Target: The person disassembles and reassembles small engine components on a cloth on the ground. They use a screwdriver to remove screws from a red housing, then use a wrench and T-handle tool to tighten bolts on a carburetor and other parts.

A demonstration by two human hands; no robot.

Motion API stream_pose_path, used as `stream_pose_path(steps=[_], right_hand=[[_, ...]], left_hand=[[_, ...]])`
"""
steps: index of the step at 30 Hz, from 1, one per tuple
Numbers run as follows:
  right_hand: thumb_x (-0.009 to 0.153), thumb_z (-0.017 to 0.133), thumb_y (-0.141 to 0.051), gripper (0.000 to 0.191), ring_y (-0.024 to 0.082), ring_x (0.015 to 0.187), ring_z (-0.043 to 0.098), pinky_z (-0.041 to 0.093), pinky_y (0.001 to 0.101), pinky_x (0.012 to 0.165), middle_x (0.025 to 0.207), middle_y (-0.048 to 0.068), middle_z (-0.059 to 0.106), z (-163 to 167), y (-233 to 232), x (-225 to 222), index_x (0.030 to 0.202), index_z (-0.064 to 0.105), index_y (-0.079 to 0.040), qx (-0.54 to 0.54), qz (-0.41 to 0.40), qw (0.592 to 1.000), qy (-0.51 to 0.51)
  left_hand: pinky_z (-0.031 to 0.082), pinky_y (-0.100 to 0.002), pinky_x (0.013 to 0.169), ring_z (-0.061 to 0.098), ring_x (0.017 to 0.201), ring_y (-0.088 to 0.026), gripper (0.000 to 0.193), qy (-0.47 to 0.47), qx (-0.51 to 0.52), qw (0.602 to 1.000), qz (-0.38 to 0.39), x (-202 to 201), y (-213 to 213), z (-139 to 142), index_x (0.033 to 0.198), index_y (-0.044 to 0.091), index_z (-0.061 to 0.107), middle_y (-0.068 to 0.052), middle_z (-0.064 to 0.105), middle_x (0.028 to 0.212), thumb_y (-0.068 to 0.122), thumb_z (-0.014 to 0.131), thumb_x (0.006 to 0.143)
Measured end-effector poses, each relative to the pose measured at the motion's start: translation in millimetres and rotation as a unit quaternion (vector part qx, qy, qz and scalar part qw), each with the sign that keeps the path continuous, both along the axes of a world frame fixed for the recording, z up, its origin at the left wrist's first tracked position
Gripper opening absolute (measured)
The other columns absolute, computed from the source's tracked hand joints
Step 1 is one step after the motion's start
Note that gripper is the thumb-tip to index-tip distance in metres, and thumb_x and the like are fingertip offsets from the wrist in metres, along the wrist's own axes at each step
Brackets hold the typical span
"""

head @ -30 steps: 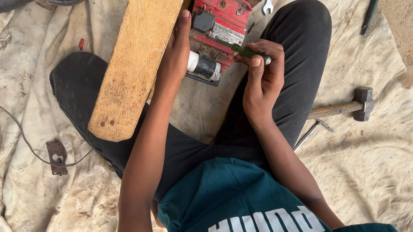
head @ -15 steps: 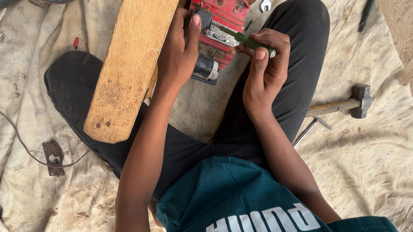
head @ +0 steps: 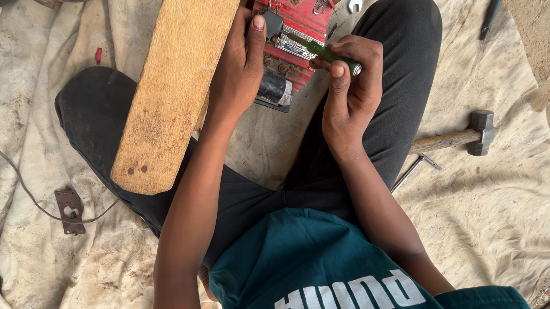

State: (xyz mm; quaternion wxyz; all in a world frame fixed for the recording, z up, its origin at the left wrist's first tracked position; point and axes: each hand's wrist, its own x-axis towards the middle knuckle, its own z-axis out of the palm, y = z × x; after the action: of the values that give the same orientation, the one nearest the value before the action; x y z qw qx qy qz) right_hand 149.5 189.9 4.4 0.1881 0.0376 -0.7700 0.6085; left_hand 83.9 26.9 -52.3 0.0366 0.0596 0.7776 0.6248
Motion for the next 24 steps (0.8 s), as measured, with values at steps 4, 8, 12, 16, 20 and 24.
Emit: stream_pose_path(steps=[4,8,12,16,20,24], right_hand=[[0.118,0.059,-0.007,0.009,0.013,0.095,0.07,0.066,0.0276,0.082,0.115,0.012,0.058,13.7,-2.9,1.4,0.121,0.056,0.002,0.067,-0.012,0.997,-0.029],[0.106,0.066,-0.002,0.011,0.009,0.072,0.067,0.056,0.0246,0.059,0.093,0.006,0.063,27.6,-8.1,-0.8,0.102,0.057,0.003,0.132,-0.02,0.969,-0.208],[0.101,0.069,0.001,0.017,0.015,0.068,0.061,0.05,0.031,0.059,0.086,0.009,0.06,35.8,-18.9,-6.4,0.118,0.064,0.002,0.227,0.011,0.957,-0.178],[0.102,0.068,0.005,0.028,0.02,0.075,0.065,0.053,0.0337,0.065,0.094,0.013,0.059,43.1,-28.1,-9.7,0.128,0.067,-0.003,0.305,0.014,0.947,-0.096],[0.101,0.068,0.005,0.025,0.022,0.077,0.065,0.054,0.0356,0.067,0.097,0.014,0.062,41.1,-32.1,-13.0,0.126,0.068,-0.001,0.328,0.008,0.941,-0.084],[0.096,0.072,0.005,0.018,0.02,0.083,0.075,0.059,0.0311,0.072,0.1,0.012,0.072,36.4,-2.8,-36.5,0.113,0.072,-0.001,0.273,0.081,0.955,-0.087]], left_hand=[[0.05,-0.03,0.075,0.056,0.079,-0.011,0.045,0.004,0.007,1.0,0.004,0.3,-0.5,-1.8,0.107,0.008,0.056,0.0,0.054,0.085,0.046,0.035,0.116],[0.049,-0.032,0.074,0.055,0.078,-0.012,0.045,-0.002,0.001,1.0,0.008,-0.2,-0.7,-4.7,0.107,0.006,0.055,-0.002,0.053,0.084,0.046,0.036,0.116],[0.049,-0.031,0.074,0.055,0.078,-0.013,0.045,0.005,0.013,1.0,0.001,-1.3,-0.9,-4.6,0.107,0.005,0.053,-0.002,0.053,0.086,0.045,0.036,0.117],[0.048,-0.031,0.072,0.055,0.075,-0.013,0.044,-0.001,-0.01,1.0,0.006,-1.6,-1.2,-2.0,0.106,0.007,0.055,-0.002,0.052,0.082,0.044,0.036,0.117],[0.049,-0.031,0.07,0.056,0.076,-0.012,0.044,0.01,0.009,1.0,0.0,-2.0,-1.8,-1.7,0.107,0.007,0.054,-0.002,0.054,0.085,0.045,0.035,0.117],[0.047,-0.033,0.069,0.056,0.074,-0.013,0.042,-0.003,-0.002,1.0,0.007,-4.2,-3.8,-4.1,0.106,0.007,0.053,-0.003,0.053,0.082,0.044,0.036,0.117]])
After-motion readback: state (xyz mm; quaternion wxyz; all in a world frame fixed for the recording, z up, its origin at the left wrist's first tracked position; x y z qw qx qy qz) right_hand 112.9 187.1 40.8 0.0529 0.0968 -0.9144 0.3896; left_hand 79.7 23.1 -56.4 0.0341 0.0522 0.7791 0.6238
